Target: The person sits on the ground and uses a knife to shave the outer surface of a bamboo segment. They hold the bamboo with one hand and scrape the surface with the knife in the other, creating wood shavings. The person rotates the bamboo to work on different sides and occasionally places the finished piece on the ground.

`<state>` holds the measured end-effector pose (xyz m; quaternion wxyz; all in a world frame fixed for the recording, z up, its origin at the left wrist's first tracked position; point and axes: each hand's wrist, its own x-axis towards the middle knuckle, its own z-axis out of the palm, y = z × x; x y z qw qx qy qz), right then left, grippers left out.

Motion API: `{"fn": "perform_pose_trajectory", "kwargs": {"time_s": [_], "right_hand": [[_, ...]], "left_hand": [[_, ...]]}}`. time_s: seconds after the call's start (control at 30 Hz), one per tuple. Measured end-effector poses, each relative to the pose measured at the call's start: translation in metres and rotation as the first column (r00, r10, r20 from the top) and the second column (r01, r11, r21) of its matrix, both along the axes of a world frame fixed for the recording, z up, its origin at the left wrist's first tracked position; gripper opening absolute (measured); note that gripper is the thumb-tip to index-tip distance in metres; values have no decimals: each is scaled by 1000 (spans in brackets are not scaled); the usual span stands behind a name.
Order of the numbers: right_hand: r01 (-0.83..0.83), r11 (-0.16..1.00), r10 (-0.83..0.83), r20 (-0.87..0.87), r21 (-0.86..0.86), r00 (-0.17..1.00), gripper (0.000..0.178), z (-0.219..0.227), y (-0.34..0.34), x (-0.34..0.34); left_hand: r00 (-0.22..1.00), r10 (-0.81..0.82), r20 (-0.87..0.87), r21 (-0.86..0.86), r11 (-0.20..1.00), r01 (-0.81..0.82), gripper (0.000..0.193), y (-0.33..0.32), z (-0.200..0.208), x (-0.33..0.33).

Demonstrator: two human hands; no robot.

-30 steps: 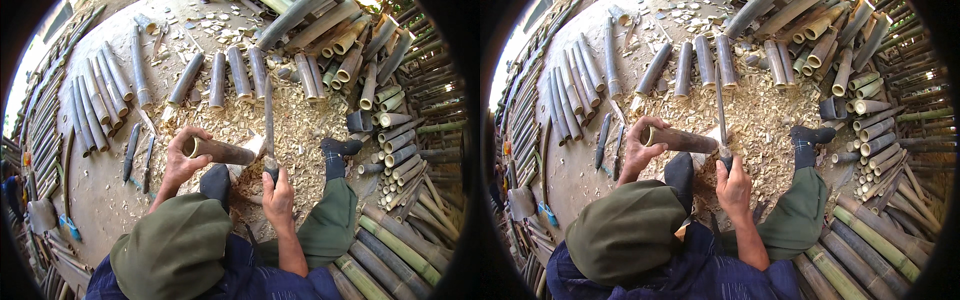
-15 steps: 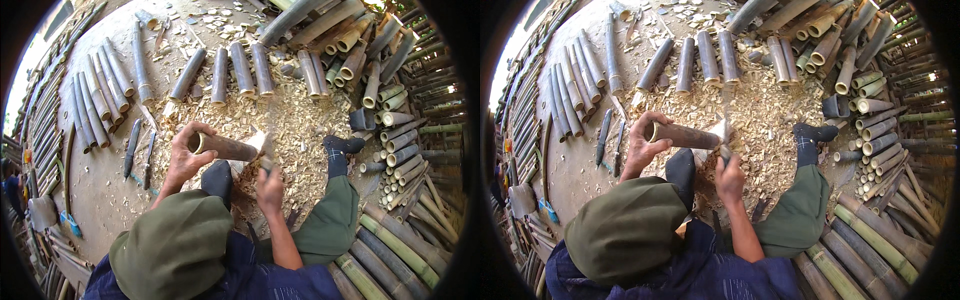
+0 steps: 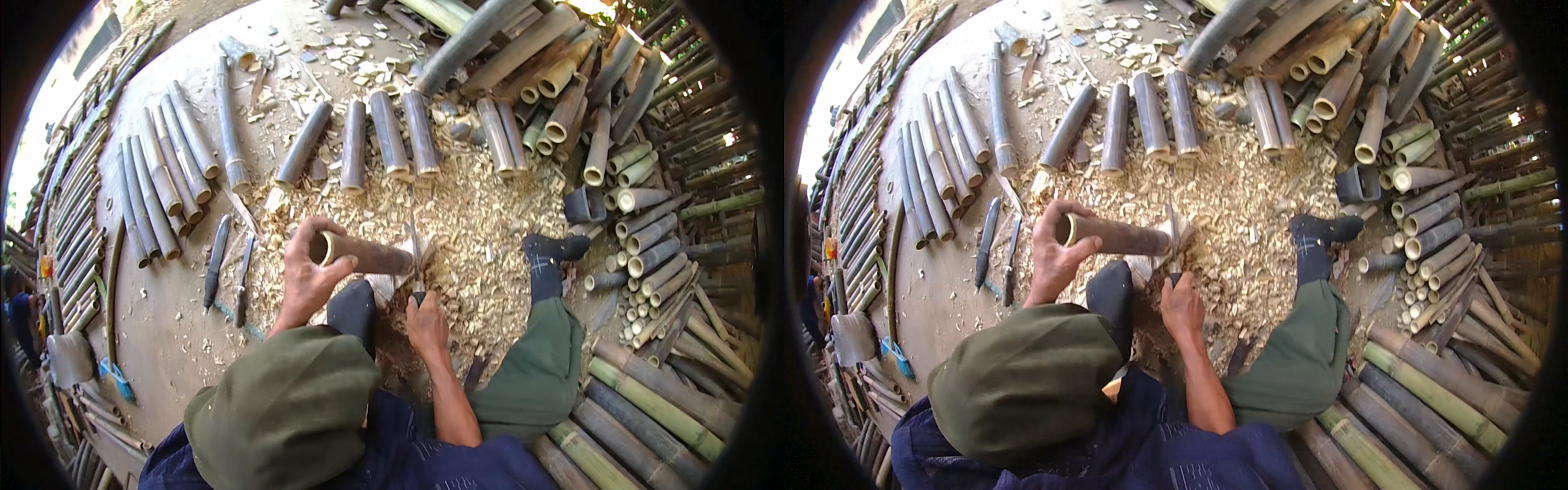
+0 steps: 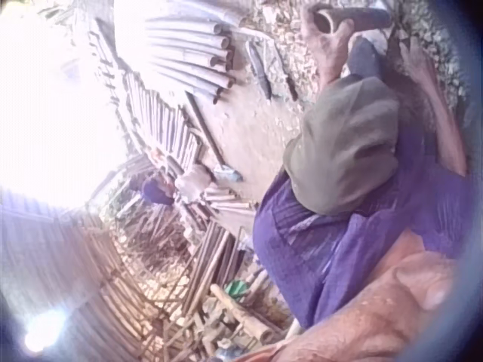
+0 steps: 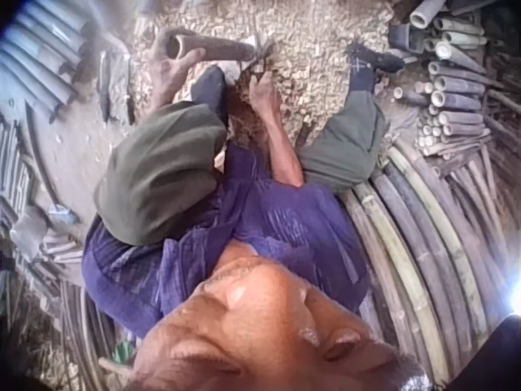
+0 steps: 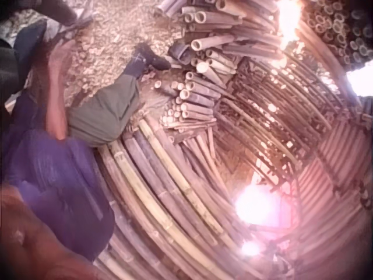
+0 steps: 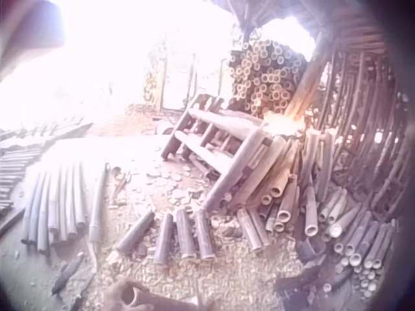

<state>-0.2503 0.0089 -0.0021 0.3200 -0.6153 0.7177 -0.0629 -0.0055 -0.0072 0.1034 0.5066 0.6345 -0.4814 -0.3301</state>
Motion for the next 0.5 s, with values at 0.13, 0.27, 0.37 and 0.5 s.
{"fn": "perform_pose_trajectory", "kwargs": {"time_s": [0.13, 0.27, 0.37, 0.5], "right_hand": [[60, 998, -51, 231, -32, 972, 41, 65, 4, 17], [165, 956, -75, 341, -244, 937, 40, 28, 24, 20], [9, 1000, -8, 69, -17, 998, 41, -18, 18, -4], [28, 999, -36, 236, 40, 971, 41, 28, 16, 0]], "left_hand": [[991, 98, -96, 101, 991, -89, 41, 15, 0, 11], [996, 84, 13, 108, 991, -85, 47, 13, 0, 2], [1000, 29, 3, 108, 994, -30, 56, 7, -3, 6], [836, 160, -525, 145, 985, -97, 64, 14, -11, 37]]}}
